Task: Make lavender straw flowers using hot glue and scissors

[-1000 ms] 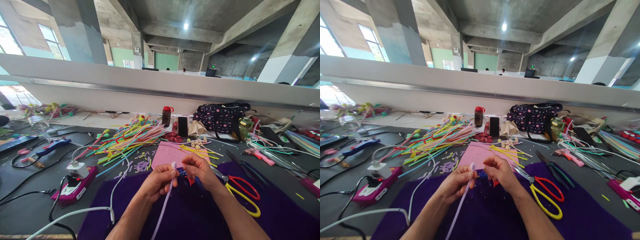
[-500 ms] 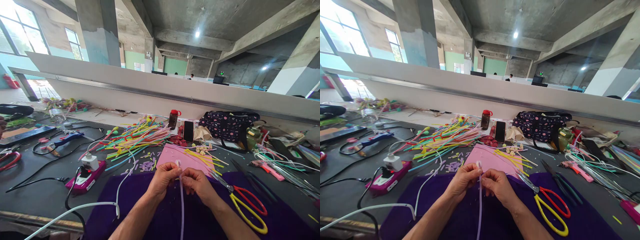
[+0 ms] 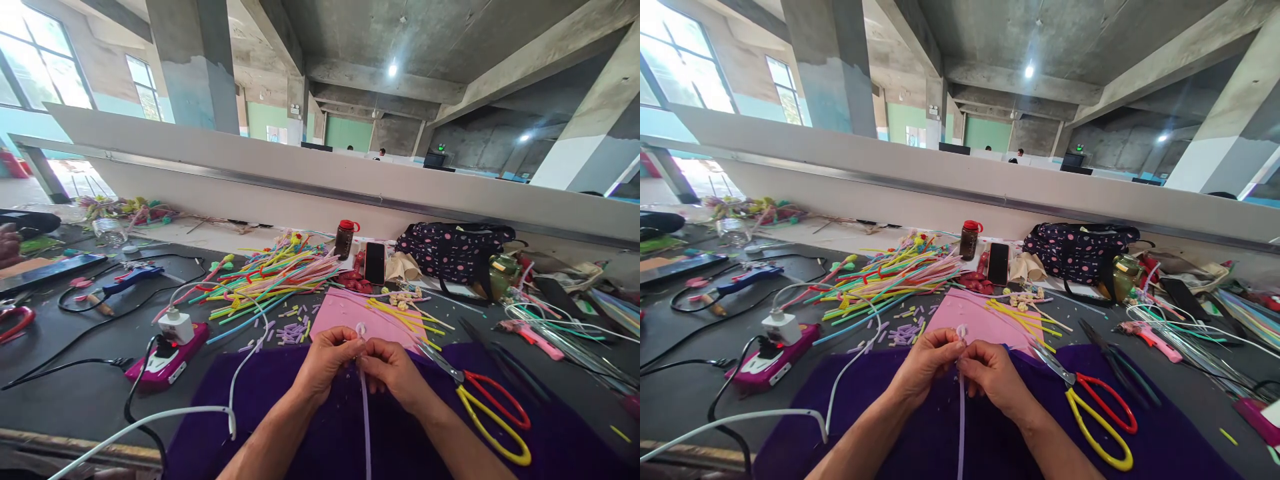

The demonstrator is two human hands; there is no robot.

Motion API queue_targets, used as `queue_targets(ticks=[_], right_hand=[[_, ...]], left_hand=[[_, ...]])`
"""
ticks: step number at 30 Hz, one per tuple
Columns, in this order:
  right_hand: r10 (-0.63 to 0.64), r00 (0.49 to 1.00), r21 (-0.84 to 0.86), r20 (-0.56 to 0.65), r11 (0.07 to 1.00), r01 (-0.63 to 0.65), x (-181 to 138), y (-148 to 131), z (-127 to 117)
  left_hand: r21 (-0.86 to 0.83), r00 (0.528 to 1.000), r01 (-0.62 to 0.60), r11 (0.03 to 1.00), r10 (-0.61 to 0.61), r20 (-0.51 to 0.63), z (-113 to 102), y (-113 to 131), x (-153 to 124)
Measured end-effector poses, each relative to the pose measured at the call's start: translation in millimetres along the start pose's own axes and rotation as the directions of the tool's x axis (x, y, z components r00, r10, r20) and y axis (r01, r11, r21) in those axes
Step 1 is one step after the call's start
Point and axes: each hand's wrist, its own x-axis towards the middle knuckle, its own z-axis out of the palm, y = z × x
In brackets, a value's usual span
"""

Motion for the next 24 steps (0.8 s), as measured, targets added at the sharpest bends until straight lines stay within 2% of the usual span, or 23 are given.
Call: queue_targets(ticks=[4, 11, 16, 20, 24], right_hand=[[-0.001, 1.0, -0.011, -0.001, 1.0, 0.001, 1, 1, -1], [0.03, 1.0, -0.01, 0.006, 1.0, -0.03, 0, -4, 0], [0.012, 1.0, -0.034, -0.016, 0.999, -0.013, 0, -7, -2], [-0.072, 0.992, -0.051, -0.1, 0.996, 0.067, -2, -13, -10], [-0.131, 0.964, -0.034, -0.232, 0.991, 0.126, -4, -18, -16]], left_hand=[[0.001, 1.0, 0.016, 1.0, -0.016, 0.018, -1, -1, 0], [0.012, 0.999, 0.049, 0.999, -0.048, -0.026, -3, 1, 1], [-0.002, 0.998, 0.055, 0.999, -0.055, -0.004, -3, 2, 2], [0.019, 0.997, 0.072, 0.997, -0.072, 0.001, -2, 2, 1], [0.03, 0.992, 0.11, 0.993, -0.112, 0.064, 0, 3, 0]])
